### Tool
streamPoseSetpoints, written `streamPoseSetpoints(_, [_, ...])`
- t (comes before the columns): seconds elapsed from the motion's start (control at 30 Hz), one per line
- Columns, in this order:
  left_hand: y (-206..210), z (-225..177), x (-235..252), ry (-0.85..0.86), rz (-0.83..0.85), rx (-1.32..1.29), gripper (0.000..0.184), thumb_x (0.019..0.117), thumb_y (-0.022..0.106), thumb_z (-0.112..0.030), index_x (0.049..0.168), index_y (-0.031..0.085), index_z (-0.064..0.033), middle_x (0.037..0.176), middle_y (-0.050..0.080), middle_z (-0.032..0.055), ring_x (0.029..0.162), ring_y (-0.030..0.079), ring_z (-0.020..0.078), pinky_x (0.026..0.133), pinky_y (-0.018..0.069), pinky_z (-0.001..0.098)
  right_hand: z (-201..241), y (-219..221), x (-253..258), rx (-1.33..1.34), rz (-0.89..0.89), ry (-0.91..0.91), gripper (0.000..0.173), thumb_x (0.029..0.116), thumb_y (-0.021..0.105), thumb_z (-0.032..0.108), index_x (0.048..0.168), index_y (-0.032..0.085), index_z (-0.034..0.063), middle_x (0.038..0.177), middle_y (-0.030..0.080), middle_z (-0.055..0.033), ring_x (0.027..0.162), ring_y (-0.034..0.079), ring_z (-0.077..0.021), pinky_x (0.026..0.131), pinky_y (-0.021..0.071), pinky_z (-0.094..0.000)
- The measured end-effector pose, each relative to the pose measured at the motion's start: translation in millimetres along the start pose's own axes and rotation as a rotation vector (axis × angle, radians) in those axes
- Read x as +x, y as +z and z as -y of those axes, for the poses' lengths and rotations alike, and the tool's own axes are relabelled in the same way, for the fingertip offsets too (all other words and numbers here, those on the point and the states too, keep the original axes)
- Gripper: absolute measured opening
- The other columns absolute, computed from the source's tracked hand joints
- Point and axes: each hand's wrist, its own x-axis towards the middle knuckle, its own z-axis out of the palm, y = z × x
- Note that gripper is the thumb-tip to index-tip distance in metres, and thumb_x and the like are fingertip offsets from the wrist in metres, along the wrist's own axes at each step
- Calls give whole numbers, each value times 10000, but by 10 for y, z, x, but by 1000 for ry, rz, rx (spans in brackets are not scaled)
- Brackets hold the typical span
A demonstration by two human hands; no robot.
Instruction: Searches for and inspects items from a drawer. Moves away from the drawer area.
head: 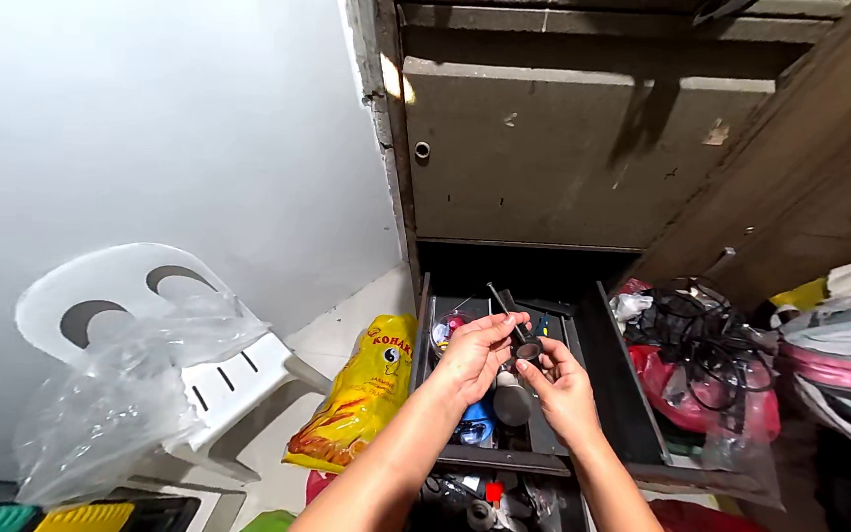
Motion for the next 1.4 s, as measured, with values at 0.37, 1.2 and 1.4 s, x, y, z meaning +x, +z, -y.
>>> streamPoseSetpoints(0.37, [-16, 39, -63, -78, 56, 43, 189, 1071, 456, -50, 1125, 628, 10, 1045, 709, 91, 883, 693, 130, 824, 566, 254, -10, 6, -15, 36, -100, -2, 303, 1023, 461, 90, 775, 635, 103, 603, 555, 120, 494, 454, 62, 488, 390, -127])
streamPoseSetpoints(1.2, [-162, -91, 258, -18, -154, -47, 190, 1072, 474, -99, 1168, 616, -18, 1033, 684, 82, 881, 684, 142, 814, 568, 263, 104, -240, 45, 835, 292, 572, 786, 1085, 5, 510, 1347, 536, -7, 1156, 734, -195, 1099, 723, -311, 948, 593, -406])
streamPoseSetpoints(1.4, [-181, -100, 249, -19, -120, -36, 210, 1081, 454, -115, 1189, 609, -25, 1040, 685, 73, 885, 685, 139, 821, 568, 267, 82, -251, 50, 858, 294, 560, 760, 1094, 19, 481, 1324, 557, -4, 1154, 737, -195, 1087, 728, -309, 936, 599, -399])
